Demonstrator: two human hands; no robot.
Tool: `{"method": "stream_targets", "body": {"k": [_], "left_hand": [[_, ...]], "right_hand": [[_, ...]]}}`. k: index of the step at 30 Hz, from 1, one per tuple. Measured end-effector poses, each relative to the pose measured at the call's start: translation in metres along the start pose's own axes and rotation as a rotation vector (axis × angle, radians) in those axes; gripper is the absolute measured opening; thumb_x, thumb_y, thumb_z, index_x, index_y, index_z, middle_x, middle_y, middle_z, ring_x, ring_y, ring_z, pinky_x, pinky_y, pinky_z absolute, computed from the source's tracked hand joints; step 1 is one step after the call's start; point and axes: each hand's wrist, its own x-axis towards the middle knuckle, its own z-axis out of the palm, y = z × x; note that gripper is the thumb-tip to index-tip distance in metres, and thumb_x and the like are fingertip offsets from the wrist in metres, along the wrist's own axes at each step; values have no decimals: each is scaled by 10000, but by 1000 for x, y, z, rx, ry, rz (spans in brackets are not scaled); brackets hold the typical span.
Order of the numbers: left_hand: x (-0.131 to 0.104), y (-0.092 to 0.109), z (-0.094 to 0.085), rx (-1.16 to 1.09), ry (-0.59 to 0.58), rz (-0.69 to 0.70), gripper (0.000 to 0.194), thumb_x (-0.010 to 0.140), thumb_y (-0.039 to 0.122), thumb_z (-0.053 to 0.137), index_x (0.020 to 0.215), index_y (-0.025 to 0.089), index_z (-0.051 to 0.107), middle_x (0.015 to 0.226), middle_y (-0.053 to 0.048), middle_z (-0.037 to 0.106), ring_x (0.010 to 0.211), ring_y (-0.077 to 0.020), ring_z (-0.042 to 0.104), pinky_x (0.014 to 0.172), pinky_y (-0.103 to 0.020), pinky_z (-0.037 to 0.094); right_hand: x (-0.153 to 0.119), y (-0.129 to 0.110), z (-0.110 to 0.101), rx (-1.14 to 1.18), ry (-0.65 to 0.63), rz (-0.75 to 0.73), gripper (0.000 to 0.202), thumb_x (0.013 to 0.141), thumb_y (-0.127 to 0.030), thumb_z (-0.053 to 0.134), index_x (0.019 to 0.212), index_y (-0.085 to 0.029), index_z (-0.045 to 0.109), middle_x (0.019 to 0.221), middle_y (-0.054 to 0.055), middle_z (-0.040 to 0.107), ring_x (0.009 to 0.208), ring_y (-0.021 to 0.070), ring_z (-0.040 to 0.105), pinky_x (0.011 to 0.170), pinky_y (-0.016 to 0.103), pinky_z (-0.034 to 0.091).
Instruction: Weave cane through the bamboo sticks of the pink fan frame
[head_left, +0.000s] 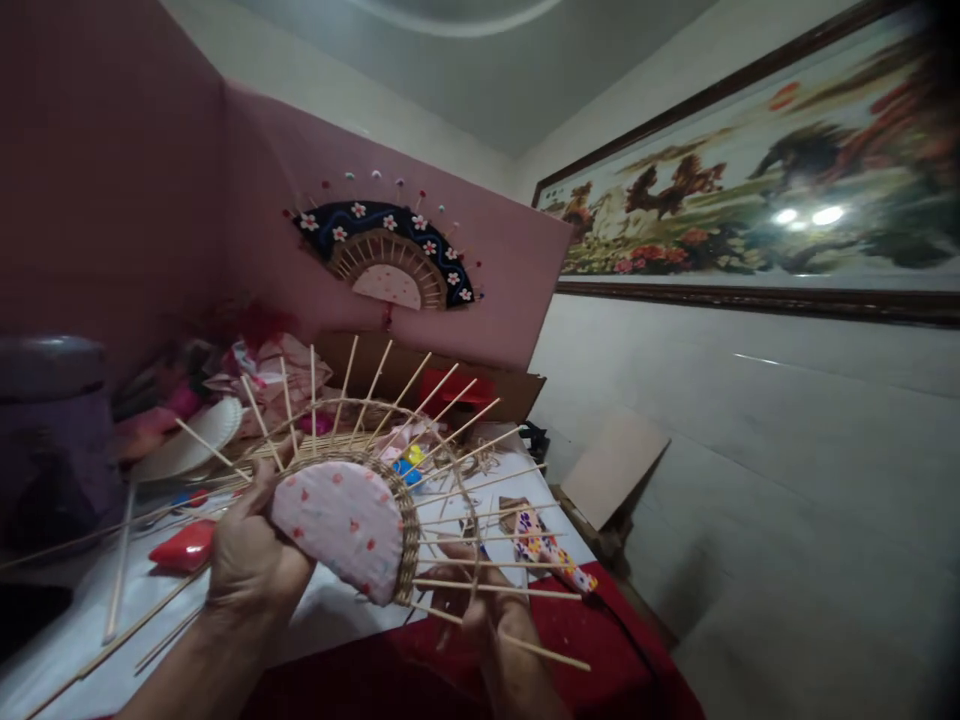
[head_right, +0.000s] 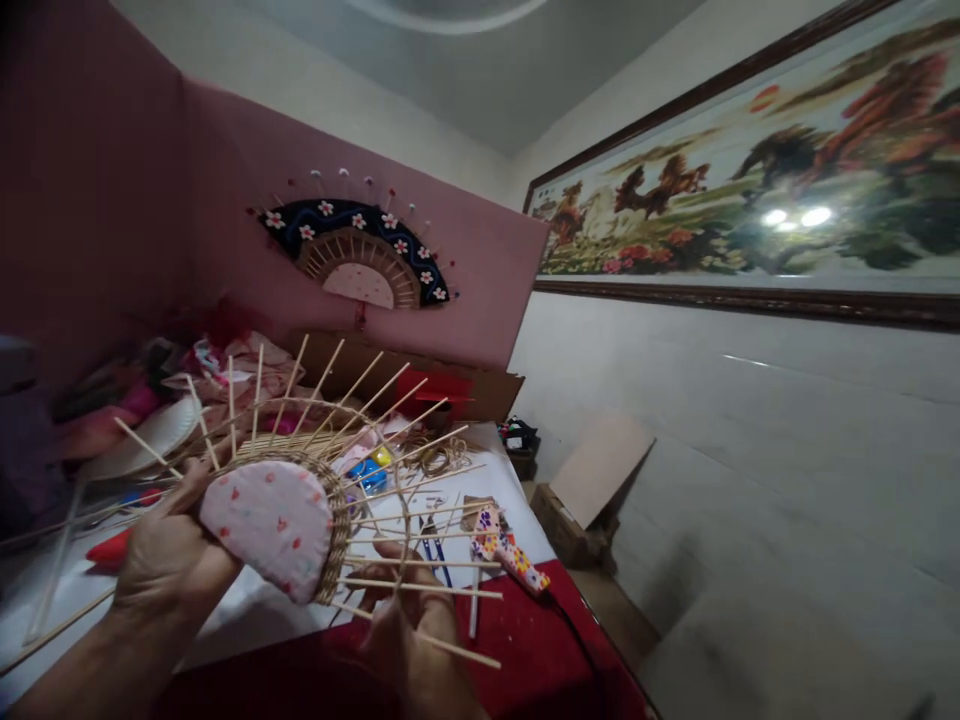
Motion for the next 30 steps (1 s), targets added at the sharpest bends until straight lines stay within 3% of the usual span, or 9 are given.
{"method": "stream_targets", "body": {"k": [2, 5, 9, 14, 18, 20, 23, 26, 30], "left_hand": [[-4, 1, 4, 0, -62, -35, 318, 907, 226, 373, 984, 224, 682, 780, -41, 732, 705, -181, 688, 662, -297, 584], [-13, 1, 9, 0, -136, -113, 302, 910, 223, 381, 967, 189, 676, 780, -50, 729, 716, -176, 685, 656, -293, 589], [-27, -9, 13, 73, -271, -213, 236, 874, 138, 448, 920, 190, 673, 853, -54, 727, 770, -181, 685, 579, -261, 580], [-27, -19, 11, 224, -401, -345, 151, 757, 26, 588, 799, 144, 673, 739, -26, 702, 613, -129, 644, 560, -236, 568], [-17, -21, 3, 204, -413, -317, 120, 761, 55, 602, 822, 125, 678, 782, -53, 709, 671, -132, 651, 590, -229, 567], [-13, -23, -4, 197, -387, -311, 142, 750, 40, 606, 838, 122, 679, 792, -59, 715, 679, -136, 655, 582, -229, 566], [-8, -27, -17, 193, -370, -341, 122, 761, 52, 594, 816, 123, 677, 763, -49, 713, 639, -146, 654, 553, -258, 573], [-5, -30, -26, 151, -341, -357, 159, 792, 38, 542, 770, 133, 668, 700, -24, 700, 598, -133, 646, 548, -266, 575], [-6, -28, -29, 127, -335, -357, 196, 809, 31, 512, 774, 143, 669, 727, -27, 712, 626, -140, 656, 572, -280, 584]], "right_hand": [[6, -5, 16, 193, 155, -30, 490, 746, -637, 573, 985, -221, 668, 817, 70, 689, 695, 206, 634, 590, 318, 517], [20, -17, 27, 296, 225, -118, 391, 733, -539, 658, 879, -177, 684, 634, 19, 637, 528, 140, 557, 487, 254, 457], [35, -28, 28, 376, 193, -209, 329, 740, -471, 683, 866, -167, 689, 666, 17, 654, 493, 102, 524, 456, 216, 408], [33, -28, 28, 348, 66, -171, 415, 708, -540, 683, 905, -175, 679, 770, 51, 685, 560, 123, 570, 496, 230, 412], [-3, -6, 25, -175, 173, -34, 420, 700, -482, 704, 996, -187, 665, 965, 106, 688, 814, 224, 632, 642, 308, 472], [-28, 6, 21, -646, 331, -166, 338, 681, -317, 743, 997, -214, 679, 1077, 101, 665, 983, 271, 593, 793, 361, 453], [-53, 9, 17, -1145, 471, -472, 143, 786, -170, 619, 881, -258, 681, 863, 36, 696, 811, 231, 607, 716, 345, 430], [-50, -6, 24, -1293, 570, -777, 195, 863, -127, 506, 965, -222, 643, 911, 56, 667, 856, 215, 579, 737, 347, 428], [-10, -24, 40, -1376, 700, -911, 322, 873, -79, 434, 1135, -173, 597, 1133, 117, 596, 1114, 272, 463, 948, 471, 361]]}}
